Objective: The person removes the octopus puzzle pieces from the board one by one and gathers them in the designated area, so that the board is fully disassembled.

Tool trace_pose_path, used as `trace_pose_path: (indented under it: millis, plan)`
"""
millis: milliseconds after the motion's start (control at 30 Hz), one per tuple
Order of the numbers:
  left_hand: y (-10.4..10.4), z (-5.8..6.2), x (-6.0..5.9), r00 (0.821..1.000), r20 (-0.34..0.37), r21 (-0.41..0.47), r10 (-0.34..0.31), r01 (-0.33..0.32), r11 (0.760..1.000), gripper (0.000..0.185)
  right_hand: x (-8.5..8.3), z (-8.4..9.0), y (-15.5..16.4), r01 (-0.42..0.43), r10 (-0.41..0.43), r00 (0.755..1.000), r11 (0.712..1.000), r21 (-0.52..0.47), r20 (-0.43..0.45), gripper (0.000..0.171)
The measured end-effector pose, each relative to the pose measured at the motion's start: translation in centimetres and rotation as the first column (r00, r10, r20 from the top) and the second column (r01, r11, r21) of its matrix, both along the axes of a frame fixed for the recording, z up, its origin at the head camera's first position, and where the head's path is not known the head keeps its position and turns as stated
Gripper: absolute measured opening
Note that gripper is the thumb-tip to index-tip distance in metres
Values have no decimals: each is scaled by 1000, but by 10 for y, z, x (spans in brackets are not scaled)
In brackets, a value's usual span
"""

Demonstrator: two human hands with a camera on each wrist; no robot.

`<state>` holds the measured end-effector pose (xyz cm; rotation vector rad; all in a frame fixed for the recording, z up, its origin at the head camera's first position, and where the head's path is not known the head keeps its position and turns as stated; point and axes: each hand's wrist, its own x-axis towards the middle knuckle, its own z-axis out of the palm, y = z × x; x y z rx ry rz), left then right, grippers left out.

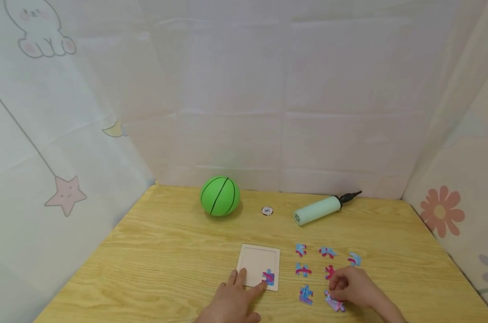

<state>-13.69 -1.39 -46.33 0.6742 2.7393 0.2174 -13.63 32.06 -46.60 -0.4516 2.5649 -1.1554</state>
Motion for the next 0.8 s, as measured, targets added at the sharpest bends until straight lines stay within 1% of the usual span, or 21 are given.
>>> trace_pose_path:
  millis: [300, 433, 533, 667, 800]
  plan:
    - [0, 0, -1, 1000, 10, 5, 2, -2, 1000, 64, -2, -1, 1, 18, -16, 1000, 998, 66, -27, 14]
    - [0, 0, -1, 1000, 24, -2, 9, -9, 1000, 64, -3, 0, 1, 20, -14, 998, 996, 86, -66, 13]
    - [1, 1, -1, 1000, 29, -8, 12, -12, 1000, 64, -5, 3, -1, 6, 5, 992, 996, 89, -126, 11]
    - [1, 1, -1, 1000, 13, -15, 8, -8, 1000, 64, -10, 9, -8, -21, 34, 981, 997, 69, -191, 11]
    - [1, 0, -1, 1000, -10, -20, 1, -1, 1000, 64, -16, 14, -22, -53, 62, 972, 998, 44, -228, 7]
